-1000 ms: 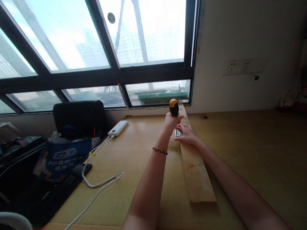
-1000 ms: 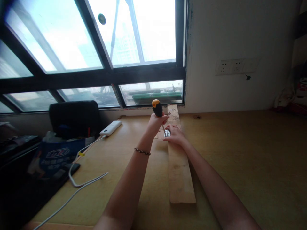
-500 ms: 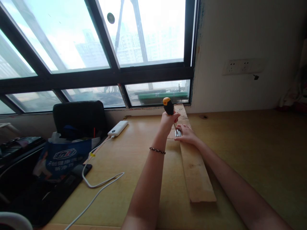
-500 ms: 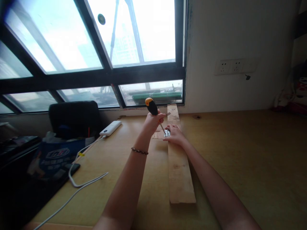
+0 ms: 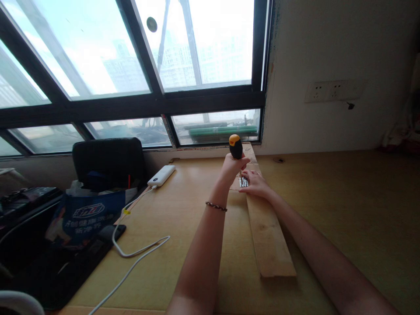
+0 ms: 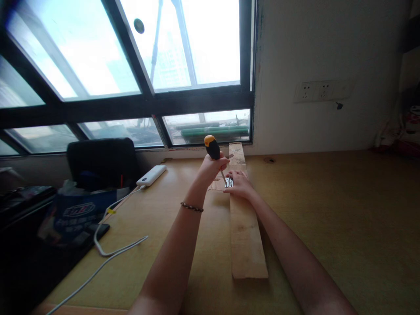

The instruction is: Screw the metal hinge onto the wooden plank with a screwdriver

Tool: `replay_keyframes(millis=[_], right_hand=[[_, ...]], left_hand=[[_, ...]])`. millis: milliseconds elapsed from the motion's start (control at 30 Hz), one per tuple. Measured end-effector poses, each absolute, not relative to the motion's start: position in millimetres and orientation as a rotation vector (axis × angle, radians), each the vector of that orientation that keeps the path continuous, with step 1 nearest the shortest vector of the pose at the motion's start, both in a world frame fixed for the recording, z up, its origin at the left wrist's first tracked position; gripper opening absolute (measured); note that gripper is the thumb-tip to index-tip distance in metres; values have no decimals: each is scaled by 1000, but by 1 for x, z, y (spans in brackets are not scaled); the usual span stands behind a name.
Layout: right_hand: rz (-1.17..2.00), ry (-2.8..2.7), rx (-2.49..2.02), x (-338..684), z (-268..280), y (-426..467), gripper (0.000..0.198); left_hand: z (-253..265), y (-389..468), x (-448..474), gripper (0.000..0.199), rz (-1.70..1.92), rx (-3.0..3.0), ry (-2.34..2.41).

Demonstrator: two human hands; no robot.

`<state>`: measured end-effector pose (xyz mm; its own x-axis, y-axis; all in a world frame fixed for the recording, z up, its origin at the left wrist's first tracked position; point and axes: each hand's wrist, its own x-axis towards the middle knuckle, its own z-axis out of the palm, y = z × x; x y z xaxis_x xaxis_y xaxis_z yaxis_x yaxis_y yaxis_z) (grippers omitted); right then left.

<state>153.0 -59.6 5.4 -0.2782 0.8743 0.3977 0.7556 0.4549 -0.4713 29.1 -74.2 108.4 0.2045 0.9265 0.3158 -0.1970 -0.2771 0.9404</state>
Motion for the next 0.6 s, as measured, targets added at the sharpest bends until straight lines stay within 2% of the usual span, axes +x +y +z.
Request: replay_keyframes(millis=[400, 600], right_hand=[[257, -2106, -1348, 153, 5, -58, 65], [224, -2103, -1325, 154, 3, -58, 68]], left_hand=[[107, -75, 29, 16, 1260, 1478, 865], [111, -74, 24, 20, 1317, 1471, 799]])
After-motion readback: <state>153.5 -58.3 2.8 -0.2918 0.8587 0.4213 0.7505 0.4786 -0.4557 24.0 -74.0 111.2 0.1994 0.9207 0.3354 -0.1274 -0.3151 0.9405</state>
